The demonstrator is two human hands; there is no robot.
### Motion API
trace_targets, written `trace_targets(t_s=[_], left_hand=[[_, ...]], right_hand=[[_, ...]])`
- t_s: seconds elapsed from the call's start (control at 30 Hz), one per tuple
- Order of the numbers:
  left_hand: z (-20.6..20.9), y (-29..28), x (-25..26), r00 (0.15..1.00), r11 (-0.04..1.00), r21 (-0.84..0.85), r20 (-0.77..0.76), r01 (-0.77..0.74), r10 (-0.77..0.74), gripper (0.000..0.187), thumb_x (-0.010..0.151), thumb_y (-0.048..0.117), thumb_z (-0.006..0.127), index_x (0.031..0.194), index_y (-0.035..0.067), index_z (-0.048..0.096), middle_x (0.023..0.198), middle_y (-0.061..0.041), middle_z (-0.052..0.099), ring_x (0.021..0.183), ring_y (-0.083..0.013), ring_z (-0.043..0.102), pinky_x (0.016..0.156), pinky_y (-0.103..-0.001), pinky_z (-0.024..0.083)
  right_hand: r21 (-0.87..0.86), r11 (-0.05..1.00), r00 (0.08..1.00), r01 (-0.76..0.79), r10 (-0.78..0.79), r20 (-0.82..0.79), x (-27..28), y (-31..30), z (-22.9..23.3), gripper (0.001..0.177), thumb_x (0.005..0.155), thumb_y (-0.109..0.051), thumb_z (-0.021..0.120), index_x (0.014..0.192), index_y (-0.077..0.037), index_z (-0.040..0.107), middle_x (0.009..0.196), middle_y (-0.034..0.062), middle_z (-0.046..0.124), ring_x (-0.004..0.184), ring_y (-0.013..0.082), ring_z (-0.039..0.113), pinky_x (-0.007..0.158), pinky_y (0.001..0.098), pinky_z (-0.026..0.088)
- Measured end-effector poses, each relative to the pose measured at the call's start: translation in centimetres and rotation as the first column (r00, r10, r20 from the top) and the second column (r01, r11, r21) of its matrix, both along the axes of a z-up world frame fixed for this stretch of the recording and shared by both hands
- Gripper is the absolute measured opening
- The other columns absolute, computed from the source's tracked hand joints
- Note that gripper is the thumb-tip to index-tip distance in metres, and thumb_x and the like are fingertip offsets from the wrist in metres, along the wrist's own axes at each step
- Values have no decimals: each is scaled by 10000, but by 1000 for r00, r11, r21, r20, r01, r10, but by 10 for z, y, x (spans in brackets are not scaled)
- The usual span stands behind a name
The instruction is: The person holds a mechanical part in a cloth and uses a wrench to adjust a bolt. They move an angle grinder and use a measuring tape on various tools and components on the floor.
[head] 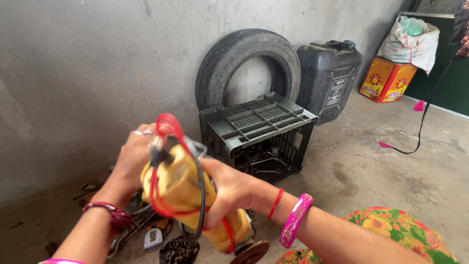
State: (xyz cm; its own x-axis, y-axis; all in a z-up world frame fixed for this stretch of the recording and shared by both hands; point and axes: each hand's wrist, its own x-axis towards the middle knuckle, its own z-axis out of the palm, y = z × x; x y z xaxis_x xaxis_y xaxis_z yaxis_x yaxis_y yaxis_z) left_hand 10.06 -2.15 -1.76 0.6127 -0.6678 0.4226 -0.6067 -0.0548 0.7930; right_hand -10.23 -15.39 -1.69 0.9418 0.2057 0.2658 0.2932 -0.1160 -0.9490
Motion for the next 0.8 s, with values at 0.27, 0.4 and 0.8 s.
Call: trace_targets(t_s=[0.27, 0.4, 0.8], left_hand=[[-15, -3, 2, 850, 907, 338, -526, 250, -38, 966, 910, 857, 170, 1581, 198, 390, 1479, -33, 476, 1374, -279, 415, 1122, -544, 303], [-36, -26, -38, 531, 850, -42, -764, 525, -366, 1184, 807, 895, 144, 1438, -24, 543, 1270, -167, 707, 1194, -322, 637, 1044, -519, 431], [-73, -129, -93, 985, 858, 488, -140, 161, -105, 1329, 420, 450, 983, 1478, 89, 264, 1176, -195, 711, 1093, -314, 714, 939, -405, 571]], right_hand=[[446, 881, 985, 156, -172, -6, 3, -10, 33, 769, 468, 23, 620, 1232, -52, 581, 1067, 130, 695, 1015, 233, 707, 931, 352, 576], [577, 750, 927, 324, -372, -36, 20, -36, 20, 560, 583, 9, 590, 1142, 31, 626, 1032, 150, 700, 902, 258, 677, 825, 392, 576], [626, 341, 604, 701, -750, -269, 37, -120, -80, 459, 547, 27, 684, 991, -77, 633, 842, 68, 655, 754, 240, 659, 670, 394, 572]])
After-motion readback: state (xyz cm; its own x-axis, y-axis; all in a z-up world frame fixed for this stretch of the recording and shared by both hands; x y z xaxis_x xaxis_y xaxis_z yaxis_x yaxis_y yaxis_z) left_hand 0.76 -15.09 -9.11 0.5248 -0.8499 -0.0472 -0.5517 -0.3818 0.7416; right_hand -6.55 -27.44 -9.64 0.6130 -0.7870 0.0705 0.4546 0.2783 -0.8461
